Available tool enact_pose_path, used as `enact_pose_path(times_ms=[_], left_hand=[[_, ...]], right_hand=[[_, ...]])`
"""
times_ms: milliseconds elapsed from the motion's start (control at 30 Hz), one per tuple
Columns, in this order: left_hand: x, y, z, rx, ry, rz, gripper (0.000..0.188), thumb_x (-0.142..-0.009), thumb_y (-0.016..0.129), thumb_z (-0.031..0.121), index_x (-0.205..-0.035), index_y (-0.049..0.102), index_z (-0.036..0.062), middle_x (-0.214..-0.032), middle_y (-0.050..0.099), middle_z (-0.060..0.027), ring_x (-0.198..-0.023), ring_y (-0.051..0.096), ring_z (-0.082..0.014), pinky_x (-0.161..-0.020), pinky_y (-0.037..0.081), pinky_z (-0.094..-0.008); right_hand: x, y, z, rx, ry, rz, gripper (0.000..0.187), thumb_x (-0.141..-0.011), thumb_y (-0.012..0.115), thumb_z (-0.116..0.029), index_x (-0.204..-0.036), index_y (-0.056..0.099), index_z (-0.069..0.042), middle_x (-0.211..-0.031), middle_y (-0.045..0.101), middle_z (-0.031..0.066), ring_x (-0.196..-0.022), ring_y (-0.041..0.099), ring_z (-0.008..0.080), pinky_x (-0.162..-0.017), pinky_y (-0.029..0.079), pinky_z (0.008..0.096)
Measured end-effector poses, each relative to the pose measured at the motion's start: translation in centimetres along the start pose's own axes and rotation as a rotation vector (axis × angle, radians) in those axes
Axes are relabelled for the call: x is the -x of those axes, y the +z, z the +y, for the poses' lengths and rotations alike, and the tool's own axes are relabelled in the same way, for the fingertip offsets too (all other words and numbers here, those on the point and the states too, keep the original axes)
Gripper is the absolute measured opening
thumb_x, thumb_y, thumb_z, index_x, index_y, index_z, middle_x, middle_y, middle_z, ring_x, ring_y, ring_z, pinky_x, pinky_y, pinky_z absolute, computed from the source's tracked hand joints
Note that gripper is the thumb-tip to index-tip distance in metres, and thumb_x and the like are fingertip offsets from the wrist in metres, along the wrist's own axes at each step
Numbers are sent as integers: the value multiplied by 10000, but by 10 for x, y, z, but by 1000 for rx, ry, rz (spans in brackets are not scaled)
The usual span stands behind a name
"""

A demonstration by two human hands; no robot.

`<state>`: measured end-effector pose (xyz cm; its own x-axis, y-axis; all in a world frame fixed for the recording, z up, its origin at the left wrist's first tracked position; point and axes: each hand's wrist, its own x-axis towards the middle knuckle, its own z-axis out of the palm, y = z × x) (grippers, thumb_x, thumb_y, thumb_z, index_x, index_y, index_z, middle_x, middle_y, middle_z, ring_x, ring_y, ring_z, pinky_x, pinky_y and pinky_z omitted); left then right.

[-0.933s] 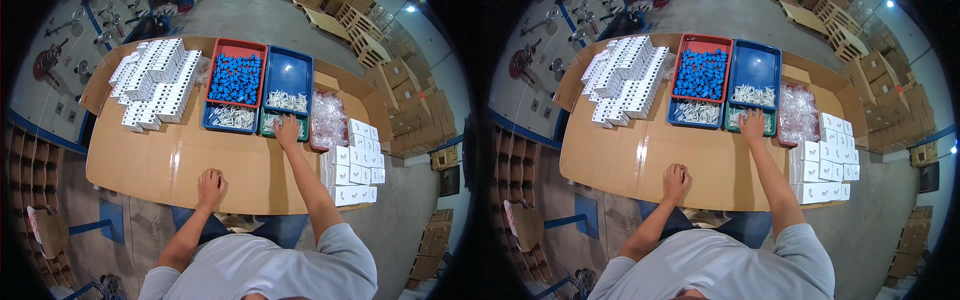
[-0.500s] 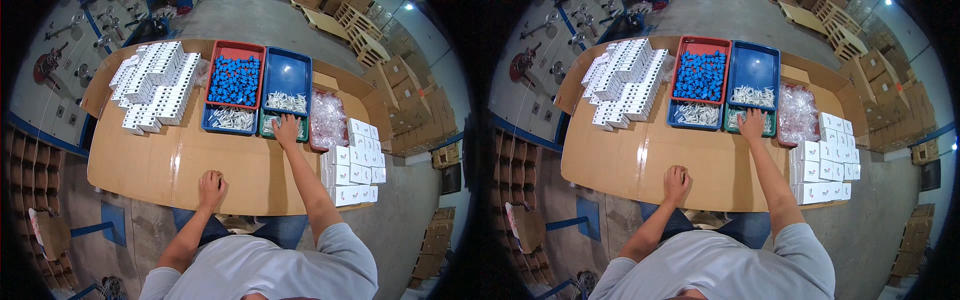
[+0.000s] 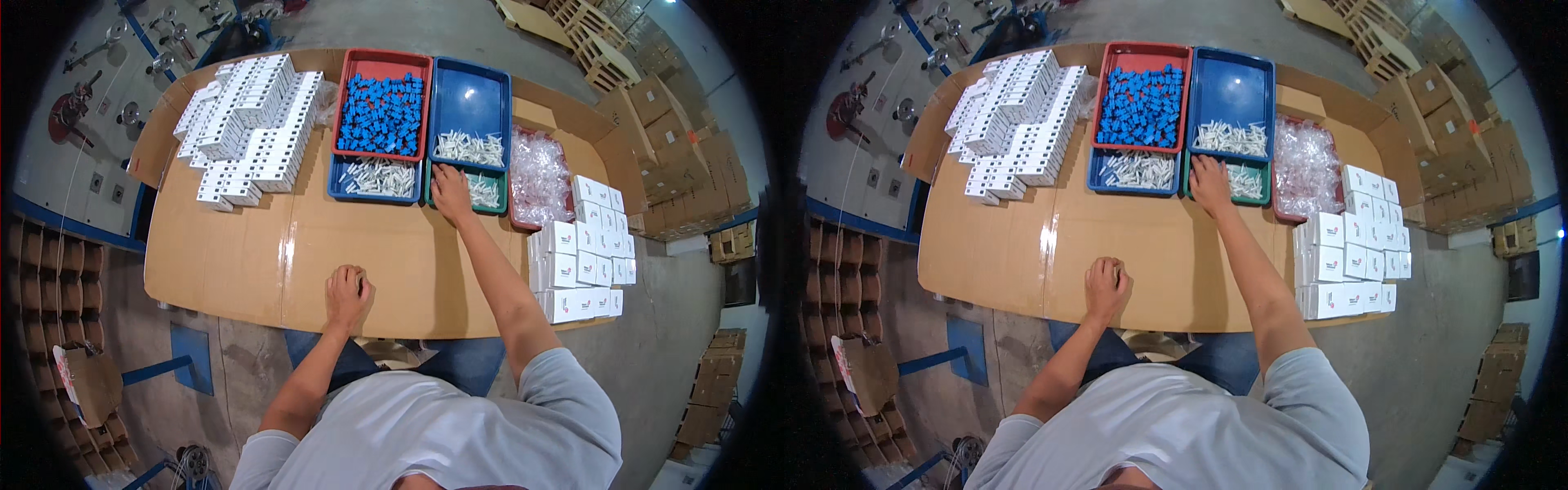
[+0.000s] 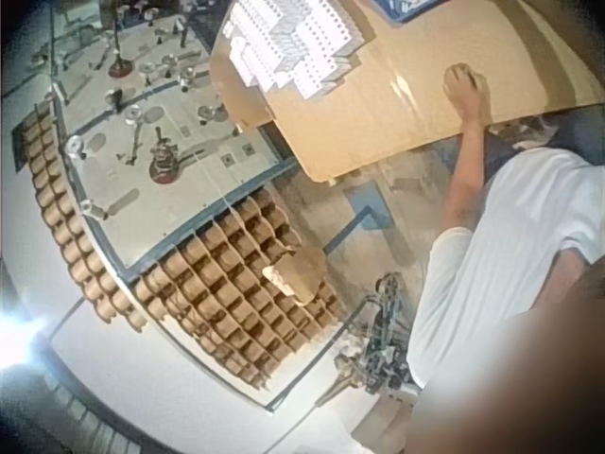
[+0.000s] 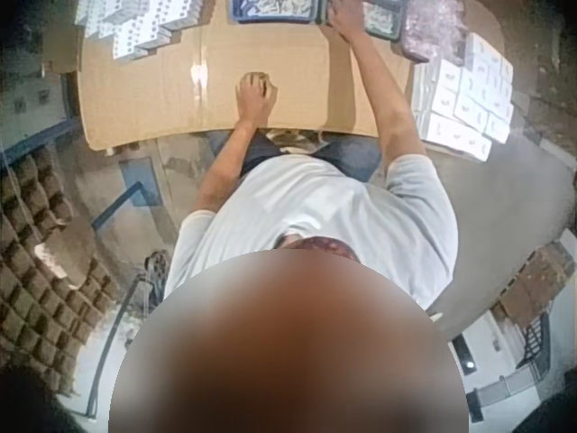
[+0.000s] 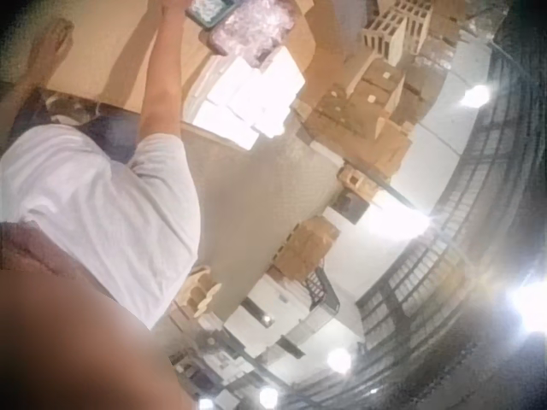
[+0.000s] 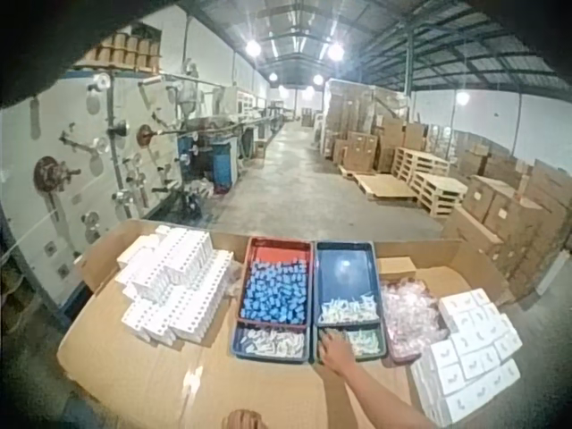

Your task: The person is packing small electronics or hardware components into small white boxes.

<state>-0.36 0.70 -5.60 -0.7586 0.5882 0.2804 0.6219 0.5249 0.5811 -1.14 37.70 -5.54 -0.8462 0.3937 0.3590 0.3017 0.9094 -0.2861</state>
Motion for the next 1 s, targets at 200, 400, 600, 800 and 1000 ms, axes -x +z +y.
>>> enact_pose_path(times_ms=[200, 400, 600, 800, 1000], left_hand=[[-5, -2, 1, 10, 8, 14, 237, -843, 690, 126, -1062, 619, 71, -1053, 604, -96, -1014, 597, -294, -861, 446, -424], [-4, -4, -1, -2, 21, 30, 232, -841, 693, 119, -1056, 621, 73, -1052, 604, -94, -1012, 600, -290, -855, 447, -421], [-2, -2, 3, 17, 19, 27, 242, -842, 696, 110, -1062, 611, 61, -1064, 609, -110, -1019, 609, -314, -864, 454, -433], [1, -5, 0, -6, 13, 10, 241, -846, 693, 110, -1066, 611, 60, -1058, 605, -104, -1000, 607, -311, -848, 450, -433], [0, -2, 1, -10, 21, 17, 241, -847, 697, 114, -1065, 609, 63, -1056, 605, -101, -1005, 607, -308, -851, 450, -433]], right_hand=[[10, -20, 10, -126, -34, 145, 166, -893, 644, -185, -951, 667, -32, -1114, 640, 134, -1119, 582, 352, -1017, 419, 566], [35, -30, 41, 354, 238, 252, 454, -973, 581, -387, -1255, 658, -40, -1344, 641, 121, -1138, 579, 318, -906, 462, 480], [32, -26, 78, 509, 267, 169, 620, -999, 484, -564, -1267, 650, -29, -1361, 625, 126, -1145, 575, 323, -940, 429, 468], [21, -26, 68, 418, 289, 74, 630, -996, 481, -583, -1187, 657, -8, -1214, 645, 164, -1155, 563, 333, -947, 418, 484], [21, -30, 67, 477, 289, 161, 536, -966, 565, -529, -1043, 669, -8, -1129, 633, 183, -1137, 553, 372, -923, 434, 500]])
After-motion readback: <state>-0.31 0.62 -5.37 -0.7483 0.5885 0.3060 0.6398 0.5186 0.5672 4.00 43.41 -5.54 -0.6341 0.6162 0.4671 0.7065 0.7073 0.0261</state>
